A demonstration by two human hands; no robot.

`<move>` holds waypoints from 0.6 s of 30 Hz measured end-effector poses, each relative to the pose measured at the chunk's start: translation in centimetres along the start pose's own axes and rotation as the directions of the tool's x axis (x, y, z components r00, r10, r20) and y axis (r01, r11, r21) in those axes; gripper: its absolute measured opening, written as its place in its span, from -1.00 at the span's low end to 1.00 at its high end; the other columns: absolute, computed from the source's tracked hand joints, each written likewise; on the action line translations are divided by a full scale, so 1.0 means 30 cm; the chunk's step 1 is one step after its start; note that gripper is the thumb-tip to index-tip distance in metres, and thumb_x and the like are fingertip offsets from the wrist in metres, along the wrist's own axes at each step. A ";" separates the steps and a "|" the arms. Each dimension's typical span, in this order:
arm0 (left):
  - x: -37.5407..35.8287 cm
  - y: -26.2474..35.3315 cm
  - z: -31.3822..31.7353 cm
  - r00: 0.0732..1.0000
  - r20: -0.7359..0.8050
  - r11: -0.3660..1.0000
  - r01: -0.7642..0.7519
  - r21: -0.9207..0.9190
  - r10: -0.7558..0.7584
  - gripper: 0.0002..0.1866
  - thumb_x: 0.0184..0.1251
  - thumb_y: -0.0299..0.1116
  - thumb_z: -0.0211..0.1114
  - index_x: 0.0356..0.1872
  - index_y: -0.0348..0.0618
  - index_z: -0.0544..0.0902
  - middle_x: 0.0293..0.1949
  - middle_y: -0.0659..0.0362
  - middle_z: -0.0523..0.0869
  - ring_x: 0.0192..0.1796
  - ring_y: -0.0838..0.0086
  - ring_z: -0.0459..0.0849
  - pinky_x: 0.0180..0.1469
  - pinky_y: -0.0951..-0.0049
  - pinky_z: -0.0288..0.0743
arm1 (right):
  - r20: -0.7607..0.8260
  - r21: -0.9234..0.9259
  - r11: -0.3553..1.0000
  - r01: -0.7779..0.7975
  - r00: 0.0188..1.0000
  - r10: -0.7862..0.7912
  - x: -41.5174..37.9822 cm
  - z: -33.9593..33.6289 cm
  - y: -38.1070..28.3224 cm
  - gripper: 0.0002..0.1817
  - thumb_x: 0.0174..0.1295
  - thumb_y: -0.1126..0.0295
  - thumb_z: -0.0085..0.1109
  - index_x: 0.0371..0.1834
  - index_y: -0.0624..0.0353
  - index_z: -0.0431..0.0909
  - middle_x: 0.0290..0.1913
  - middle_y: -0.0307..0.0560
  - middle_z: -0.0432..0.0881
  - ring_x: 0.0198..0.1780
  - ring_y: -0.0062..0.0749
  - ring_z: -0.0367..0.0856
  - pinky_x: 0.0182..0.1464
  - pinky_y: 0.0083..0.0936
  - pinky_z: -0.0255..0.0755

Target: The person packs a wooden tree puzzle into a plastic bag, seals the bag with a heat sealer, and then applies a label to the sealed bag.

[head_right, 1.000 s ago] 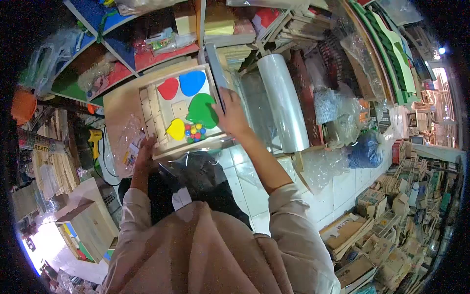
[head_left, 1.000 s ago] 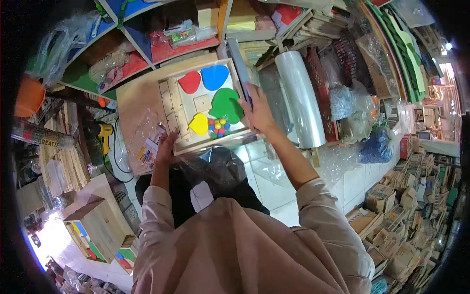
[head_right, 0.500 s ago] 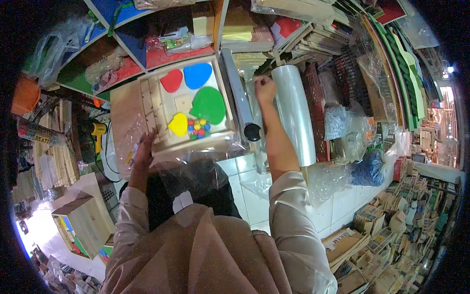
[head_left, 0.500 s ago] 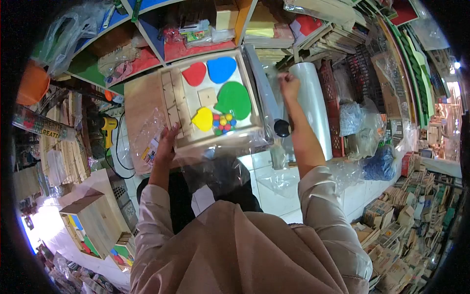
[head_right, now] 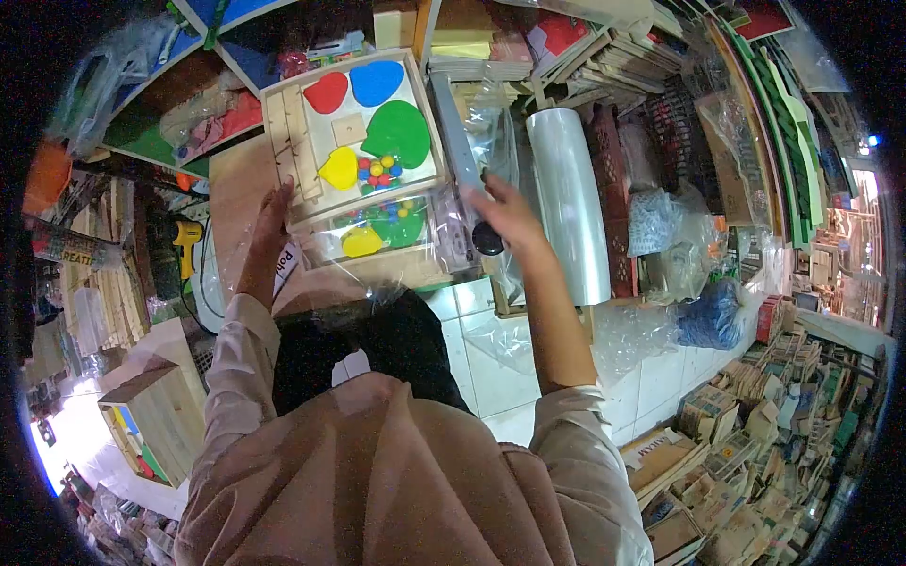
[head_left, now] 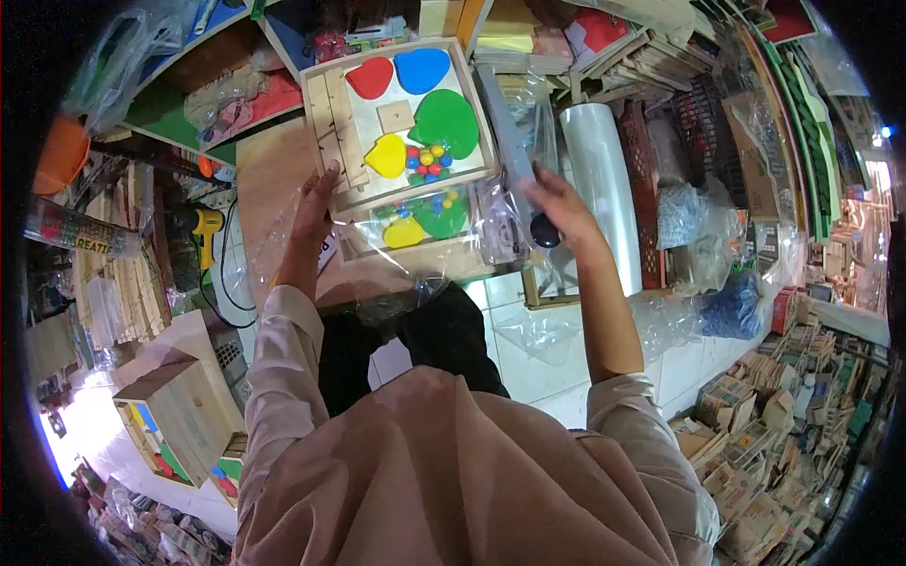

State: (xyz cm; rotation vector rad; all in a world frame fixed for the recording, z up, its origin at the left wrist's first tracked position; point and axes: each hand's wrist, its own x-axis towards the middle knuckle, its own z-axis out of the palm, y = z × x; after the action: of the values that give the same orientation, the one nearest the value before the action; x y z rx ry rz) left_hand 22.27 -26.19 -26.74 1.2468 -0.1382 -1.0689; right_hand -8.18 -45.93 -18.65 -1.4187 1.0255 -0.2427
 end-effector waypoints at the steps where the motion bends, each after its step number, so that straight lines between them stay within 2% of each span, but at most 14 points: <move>1: -0.006 0.005 0.004 0.999 -0.033 1.000 0.004 0.026 -0.003 -0.71 0.26 -0.18 0.26 -0.10 -0.12 0.57 -0.25 0.24 0.67 -0.26 0.56 0.62 -0.21 0.49 0.51 | -0.013 0.085 0.996 -0.024 1.000 0.025 0.023 -0.032 0.052 -0.29 0.18 0.11 0.16 0.27 0.40 0.24 0.17 0.08 0.44 0.19 -0.27 0.39 0.24 -0.48 0.20; 3: -0.027 0.009 0.022 0.988 0.021 0.984 -0.157 0.090 0.155 -0.71 0.26 -0.18 0.26 -0.11 -0.12 0.57 -0.26 0.23 0.67 -0.25 0.56 0.62 -0.20 0.50 0.51 | -0.027 0.253 0.965 -0.065 0.997 0.074 0.113 -0.120 0.254 -0.31 0.23 0.06 0.07 0.26 0.42 0.26 0.20 0.06 0.41 0.22 -0.27 0.34 0.24 -0.50 0.17; 5: -0.018 0.002 0.007 0.985 0.049 0.982 -0.168 0.090 0.164 -0.70 0.26 -0.18 0.26 -0.10 -0.13 0.57 -0.25 0.23 0.67 -0.25 0.56 0.62 -0.20 0.50 0.50 | 0.089 0.318 0.948 0.032 0.994 -0.064 0.152 -0.113 0.416 -0.30 0.24 0.00 0.04 0.25 0.39 0.29 0.19 0.05 0.42 0.21 -0.28 0.35 0.24 -0.51 0.15; 6: 0.011 -0.004 -0.016 0.994 0.050 0.993 -0.098 0.060 0.095 -0.70 0.27 -0.18 0.26 -0.10 -0.14 0.57 -0.25 0.22 0.67 -0.25 0.56 0.62 -0.20 0.50 0.50 | 0.144 0.355 0.932 0.077 0.980 -0.135 0.147 -0.098 0.432 -0.30 0.25 -0.02 0.02 0.24 0.38 0.30 0.18 0.04 0.43 0.21 -0.28 0.35 0.24 -0.52 0.15; 7: 0.031 -0.013 -0.038 0.998 0.054 0.999 -0.028 0.030 0.026 -0.70 0.27 -0.19 0.25 -0.10 -0.15 0.57 -0.25 0.22 0.67 -0.25 0.57 0.62 -0.20 0.50 0.50 | 0.089 0.305 0.951 0.039 0.994 -0.069 0.156 -0.098 0.438 -0.26 0.23 -0.06 0.03 0.26 0.38 0.27 0.21 0.06 0.40 0.24 -0.27 0.33 0.26 -0.53 0.12; 10: 0.008 0.015 0.012 0.997 0.046 0.999 -0.053 -0.007 0.054 -0.69 0.27 -0.19 0.25 -0.09 -0.16 0.57 -0.25 0.21 0.67 -0.24 0.56 0.62 -0.20 0.51 0.50 | -0.101 0.182 0.978 -0.100 0.988 0.120 0.291 -0.142 0.489 -0.19 0.19 -0.08 0.06 0.31 0.39 0.19 0.29 0.10 0.31 0.28 -0.24 0.30 0.28 -0.50 0.10; 13: -0.006 0.035 0.026 0.997 0.037 0.997 -0.062 0.042 0.061 -0.68 0.28 -0.18 0.25 -0.07 -0.17 0.56 -0.23 0.21 0.67 -0.23 0.56 0.63 -0.19 0.51 0.50 | -0.068 0.250 0.964 -0.093 0.991 0.113 0.035 -0.044 -0.018 -0.10 0.12 -0.01 0.17 0.36 0.41 0.06 0.27 0.25 0.31 0.25 -0.13 0.35 0.26 -0.44 0.16; 14: -0.010 0.036 0.029 0.998 0.027 0.997 -0.055 0.045 0.054 -0.67 0.28 -0.18 0.24 -0.06 -0.17 0.55 -0.23 0.20 0.67 -0.23 0.56 0.63 -0.18 0.51 0.50 | -0.004 -0.015 1.000 -0.019 1.000 0.019 0.023 -0.035 -0.006 -0.10 0.11 0.09 0.20 0.38 0.41 -0.01 0.28 0.23 0.30 0.26 -0.19 0.34 0.27 -0.47 0.14; 15: -0.013 0.038 0.033 0.999 0.018 0.998 -0.051 0.047 0.051 -0.67 0.28 -0.17 0.24 -0.06 -0.17 0.55 -0.22 0.20 0.67 -0.23 0.55 0.63 -0.18 0.51 0.51 | 0.060 -0.268 0.959 0.088 0.995 -0.075 0.012 -0.027 0.006 -0.09 0.10 0.19 0.22 0.40 0.40 -0.07 0.29 0.22 0.29 0.26 -0.24 0.32 0.28 -0.50 0.12; 16: -0.014 0.039 0.036 0.999 0.008 0.998 -0.049 0.048 0.048 -0.66 0.28 -0.17 0.24 -0.05 -0.17 0.55 -0.22 0.20 0.67 -0.23 0.55 0.63 -0.18 0.50 0.51 | 0.156 -0.497 0.845 0.199 0.978 -0.139 0.010 -0.020 0.021 -0.07 0.09 0.30 0.24 0.41 0.39 -0.13 0.30 0.20 0.28 0.27 -0.30 0.30 0.29 -0.54 0.10; 17: -0.009 0.036 0.033 0.999 0.024 0.998 -0.043 0.041 0.042 -0.66 0.28 -0.17 0.24 -0.05 -0.18 0.54 -0.22 0.20 0.67 -0.24 0.55 0.63 -0.18 0.50 0.51 | 0.120 -0.531 0.820 0.212 0.977 -0.174 0.009 -0.001 0.041 -0.05 0.02 0.49 0.21 0.42 0.36 -0.20 0.25 0.26 0.33 0.22 -0.30 0.36 0.25 -0.53 0.15; 18: 0.000 0.032 0.025 0.999 0.039 0.999 -0.037 0.034 0.036 -0.66 0.28 -0.17 0.24 -0.04 -0.18 0.54 -0.21 0.20 0.67 -0.24 0.54 0.63 -0.18 0.50 0.51 | 0.111 -0.508 0.844 0.172 0.985 -0.134 0.005 0.003 0.050 -0.06 0.02 0.50 0.18 0.43 0.35 -0.20 0.24 0.27 0.35 0.20 -0.30 0.37 0.24 -0.53 0.17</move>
State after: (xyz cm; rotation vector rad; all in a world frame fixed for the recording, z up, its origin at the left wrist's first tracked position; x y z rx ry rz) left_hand 22.36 -26.78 -25.70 1.2503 -0.2088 -1.0629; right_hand -8.66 -45.67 -20.05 -1.9895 0.9564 -0.0256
